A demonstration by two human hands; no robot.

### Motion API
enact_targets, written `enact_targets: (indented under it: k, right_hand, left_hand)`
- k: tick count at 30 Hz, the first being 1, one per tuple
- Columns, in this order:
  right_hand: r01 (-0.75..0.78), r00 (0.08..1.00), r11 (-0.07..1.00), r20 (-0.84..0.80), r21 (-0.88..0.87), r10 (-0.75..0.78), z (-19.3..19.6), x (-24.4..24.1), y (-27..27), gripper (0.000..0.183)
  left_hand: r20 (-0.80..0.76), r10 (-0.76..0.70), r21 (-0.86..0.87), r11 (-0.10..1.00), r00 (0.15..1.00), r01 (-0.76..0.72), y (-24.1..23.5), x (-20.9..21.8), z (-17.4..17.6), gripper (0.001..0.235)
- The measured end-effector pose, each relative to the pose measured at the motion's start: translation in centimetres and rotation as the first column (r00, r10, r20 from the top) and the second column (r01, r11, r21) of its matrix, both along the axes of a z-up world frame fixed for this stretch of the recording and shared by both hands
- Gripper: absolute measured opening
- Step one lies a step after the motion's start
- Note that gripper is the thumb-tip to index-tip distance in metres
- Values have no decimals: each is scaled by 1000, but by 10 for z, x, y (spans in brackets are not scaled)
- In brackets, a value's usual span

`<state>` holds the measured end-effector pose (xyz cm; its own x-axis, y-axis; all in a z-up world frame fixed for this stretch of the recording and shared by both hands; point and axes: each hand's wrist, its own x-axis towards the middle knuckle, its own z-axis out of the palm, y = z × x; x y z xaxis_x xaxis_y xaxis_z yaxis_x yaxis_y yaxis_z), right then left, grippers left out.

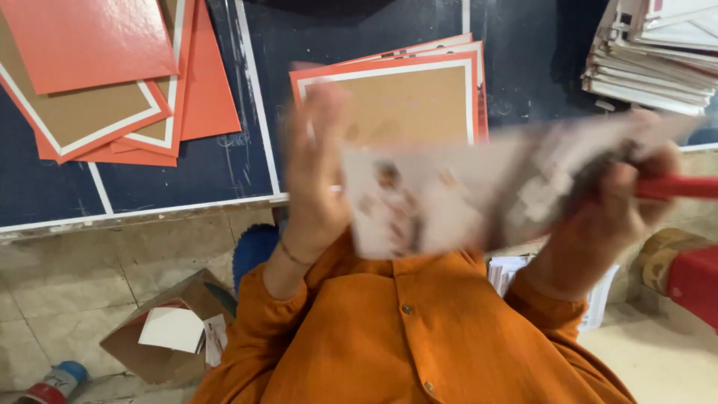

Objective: The person assembles photo cards by placing printed images into orange card frames and stapling them together. They handle multiple cards, aligning the photos and using a red stapler to secure the layers.

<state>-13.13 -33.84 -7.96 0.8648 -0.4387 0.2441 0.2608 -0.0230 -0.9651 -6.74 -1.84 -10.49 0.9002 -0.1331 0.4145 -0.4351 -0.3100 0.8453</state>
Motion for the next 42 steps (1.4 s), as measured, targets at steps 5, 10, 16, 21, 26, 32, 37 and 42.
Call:
enact_targets:
  k: [5, 10, 16, 21, 26, 32, 37, 42]
  right_hand:
    - [298, 953, 952, -43, -69, -301, 22, -8, 19, 60]
    - [-6, 998, 998, 66, 58, 2, -85, -37, -62, 73]
    - [-171, 980, 976, 79, -134, 183, -134, -55, -73, 73]
    - [130, 968, 990, -211, -56, -139, -46, -5, 32, 53]
    - [-88, 893, 801, -403, -592, -200, -14, 13, 44, 50]
    - [-282, 923, 572, -380, -770, -56, -13, 31, 52, 38]
    - [-350, 891, 535, -449, -769, -61, -20, 33, 55, 38]
    - [-378, 869, 545, -489, -748, -69, -15, 40, 57, 38]
  left_hand:
    - [-51, -200, 697, 694, 979, 178, -28, 8, -13, 75]
    - [61, -262, 767, 630, 963, 123, -24, 7, -33, 75]
    - [-245, -204, 43, 974, 948, 221, -1, 4, 8, 30]
    - [-697, -73, -476, 791, 713, -384, 33, -38, 0, 67]
    - [-450, 342, 218, 938, 825, -270, 31, -9, 42, 26]
    - [-423, 381, 340, 908, 822, -246, 35, -13, 26, 33]
    - [-372, 494, 461, 833, 786, -306, 36, -21, 14, 32]
    - [-379, 480, 438, 846, 791, -304, 35, -12, 12, 32]
